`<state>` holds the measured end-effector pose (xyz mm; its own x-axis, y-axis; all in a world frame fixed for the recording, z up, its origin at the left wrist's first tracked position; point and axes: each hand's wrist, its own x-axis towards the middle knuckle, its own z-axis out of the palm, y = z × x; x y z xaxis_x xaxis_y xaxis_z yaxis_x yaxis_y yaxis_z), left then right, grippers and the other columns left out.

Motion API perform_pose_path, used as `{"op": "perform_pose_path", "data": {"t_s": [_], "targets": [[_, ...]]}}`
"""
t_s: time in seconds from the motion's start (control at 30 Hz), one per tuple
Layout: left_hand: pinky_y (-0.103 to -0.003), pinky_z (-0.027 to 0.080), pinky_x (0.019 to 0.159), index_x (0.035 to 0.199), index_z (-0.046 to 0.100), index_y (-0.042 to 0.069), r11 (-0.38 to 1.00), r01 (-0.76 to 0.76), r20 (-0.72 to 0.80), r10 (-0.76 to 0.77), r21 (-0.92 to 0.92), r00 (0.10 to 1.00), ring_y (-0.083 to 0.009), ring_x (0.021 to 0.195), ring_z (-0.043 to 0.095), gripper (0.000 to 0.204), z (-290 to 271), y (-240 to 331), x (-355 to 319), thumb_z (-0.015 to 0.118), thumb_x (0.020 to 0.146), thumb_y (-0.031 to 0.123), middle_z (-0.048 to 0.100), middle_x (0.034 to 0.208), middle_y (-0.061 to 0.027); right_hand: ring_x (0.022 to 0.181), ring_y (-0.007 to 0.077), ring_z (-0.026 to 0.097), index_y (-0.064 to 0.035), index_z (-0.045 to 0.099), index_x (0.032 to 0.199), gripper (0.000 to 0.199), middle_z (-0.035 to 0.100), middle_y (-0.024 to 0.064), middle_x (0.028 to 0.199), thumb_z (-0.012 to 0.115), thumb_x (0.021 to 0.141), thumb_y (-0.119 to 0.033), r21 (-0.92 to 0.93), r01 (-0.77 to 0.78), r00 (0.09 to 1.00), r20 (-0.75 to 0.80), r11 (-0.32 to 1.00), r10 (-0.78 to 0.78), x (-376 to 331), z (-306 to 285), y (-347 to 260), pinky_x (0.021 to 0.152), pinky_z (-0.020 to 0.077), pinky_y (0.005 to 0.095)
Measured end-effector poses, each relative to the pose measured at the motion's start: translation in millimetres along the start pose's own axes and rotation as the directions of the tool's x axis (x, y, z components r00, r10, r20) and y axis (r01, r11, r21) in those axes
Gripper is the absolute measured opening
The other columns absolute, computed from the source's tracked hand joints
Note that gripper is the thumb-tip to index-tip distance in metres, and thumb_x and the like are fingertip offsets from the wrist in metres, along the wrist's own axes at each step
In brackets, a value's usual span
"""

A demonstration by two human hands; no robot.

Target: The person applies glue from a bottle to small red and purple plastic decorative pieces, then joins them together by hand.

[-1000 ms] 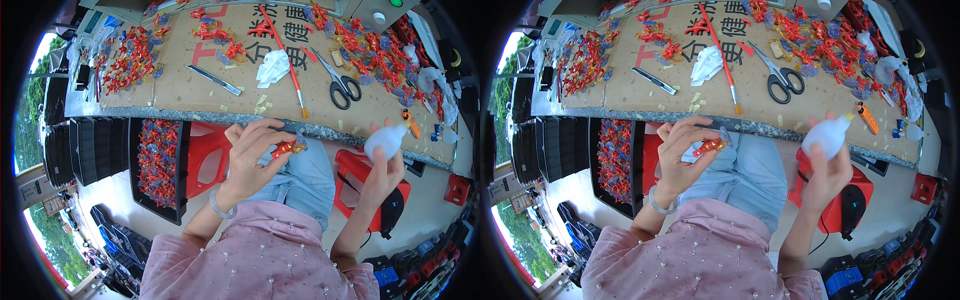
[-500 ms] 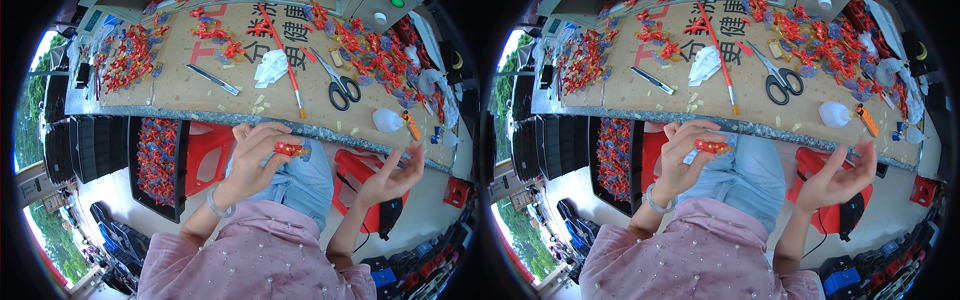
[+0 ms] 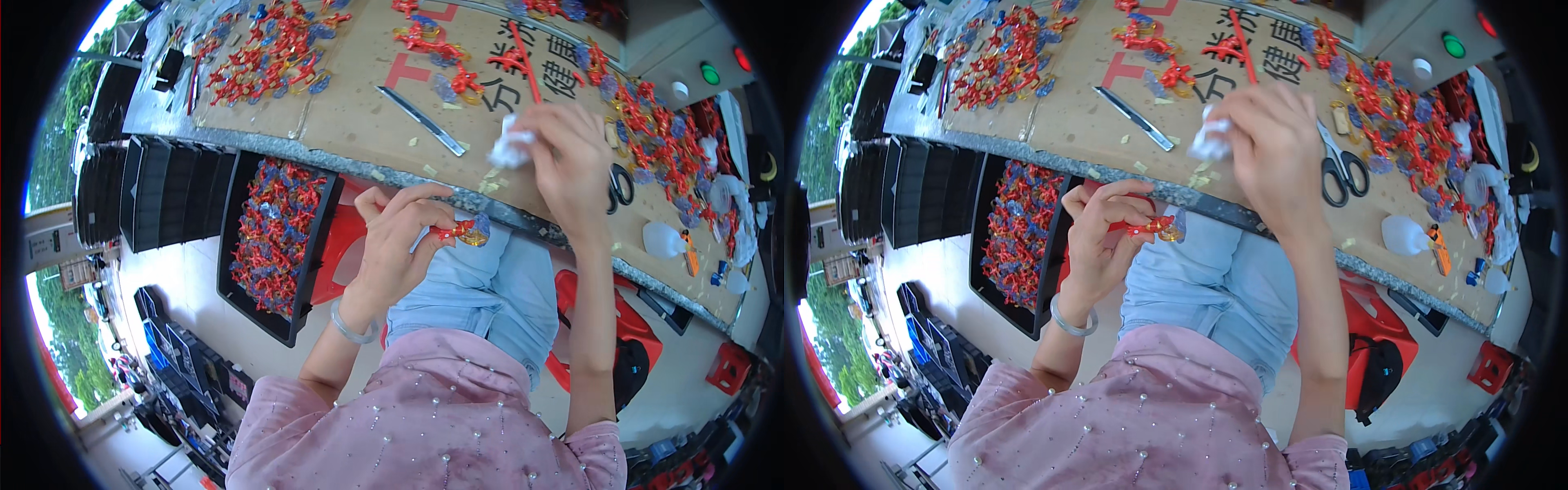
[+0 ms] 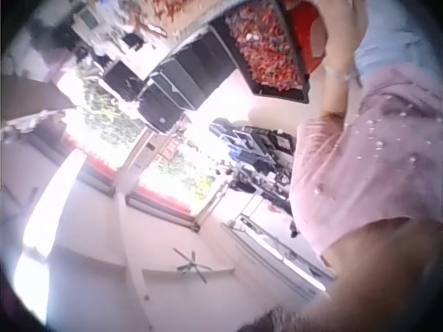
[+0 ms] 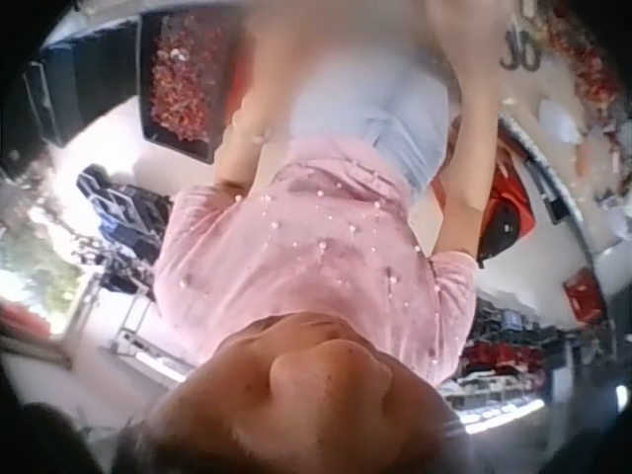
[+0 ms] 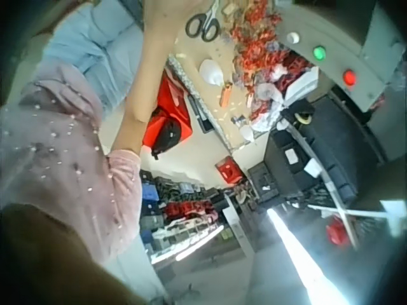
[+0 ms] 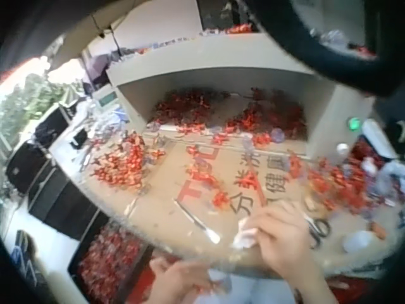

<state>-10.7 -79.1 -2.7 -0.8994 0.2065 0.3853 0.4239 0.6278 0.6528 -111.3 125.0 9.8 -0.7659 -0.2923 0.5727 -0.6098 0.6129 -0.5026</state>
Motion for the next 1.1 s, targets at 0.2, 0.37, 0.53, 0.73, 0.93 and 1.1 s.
{"op": "perform_pose_path", "data": {"t_s": [0.2,0.37,0.53,0.73,0.93,1.1], "targets": [[-0.033,0.024,0.077,0.087,0.059,0.014,0.951,0.028,0.175,0.028,-0.309,0.984,-0.0141,0.093,0.056,0.022,3.8,-16.3,2.7,0.074,0.072,0.007,0.066,0.091,0.0014,0.072,0.0276,0.063,-0.0013,0.067,0.078,0.008,0.066,0.0101,0.079,0.067,0.07,-0.002,0.512,-0.337,0.877,0.477,0.79,0.065,-23.7,-21.1,-33.8,0.065,0.0479,0.0344],[-0.031,0.024,0.077,0.087,0.059,0.012,0.888,0.157,0.359,0.01,-0.432,0.933,-0.0177,0.079,0.05,0.024,7.6,-8.7,5.5,0.077,0.072,0.012,0.066,0.091,-0.0012,0.074,0.0219,0.065,-0.0022,0.067,0.081,0.014,0.067,0.0072,0.08,0.07,0.067,0.0,0.413,-0.317,0.685,0.722,0.854,-0.095,-4.6,-33.5,-28.3,0.065,0.0503,0.0303],[-0.031,0.026,0.079,0.089,0.059,0.011,0.805,0.252,0.378,-0.037,-0.537,0.925,-0.0161,0.082,0.052,0.024,9.2,-11.8,-4.2,0.076,0.073,0.011,0.066,0.09,0.0,0.072,0.0229,0.065,-0.0026,0.066,0.085,0.014,0.067,0.0069,0.081,0.068,0.071,-0.002,0.397,-0.267,0.638,0.756,0.878,-0.148,-2.9,-35.9,-34.2,0.066,0.0507,0.0303],[-0.031,0.026,0.08,0.09,0.059,0.011,0.72,0.233,0.28,-0.057,-0.654,0.958,-0.0135,0.085,0.056,0.023,11.4,-10.5,-3.1,0.075,0.073,0.008,0.067,0.092,-0.0003,0.078,0.0252,0.065,-0.0023,0.066,0.098,0.025,0.068,0.0108,0.094,0.063,0.074,0.005,0.191,-0.183,0.978,0.133,0.964,0.159,4.2,-20.6,-9.1,0.071,0.0511,0.0332],[-0.031,0.025,0.077,0.087,0.06,0.012,0.934,0.022,0.144,0.031,-0.356,0.989,-0.0127,0.089,0.06,0.022,-0.1,-10.7,-2.4,0.075,0.071,0.006,0.066,0.093,0.0008,0.101,0.0176,0.061,0.0005,0.064,0.113,0.032,0.066,0.0118,0.112,0.067,0.083,-0.009,0.321,-0.545,0.807,0.451,0.774,0.381,-44.7,-27.1,-32.1,0.089,0.0462,0.0311],[-0.032,0.024,0.076,0.086,0.061,0.013,0.924,-0.025,0.139,0.084,-0.38,0.987,-0.0129,0.092,0.061,0.022,8.3,-1.6,5.8,0.074,0.071,0.003,0.065,0.091,0.0015,0.087,0.0143,0.062,0.0013,0.067,0.105,0.031,0.068,0.0091,0.097,0.072,0.074,0.003,0.631,-0.636,0.772,0.534,0.444,0.345,-101.5,-19.7,-37.6,0.079,0.0488,0.0274]]}}
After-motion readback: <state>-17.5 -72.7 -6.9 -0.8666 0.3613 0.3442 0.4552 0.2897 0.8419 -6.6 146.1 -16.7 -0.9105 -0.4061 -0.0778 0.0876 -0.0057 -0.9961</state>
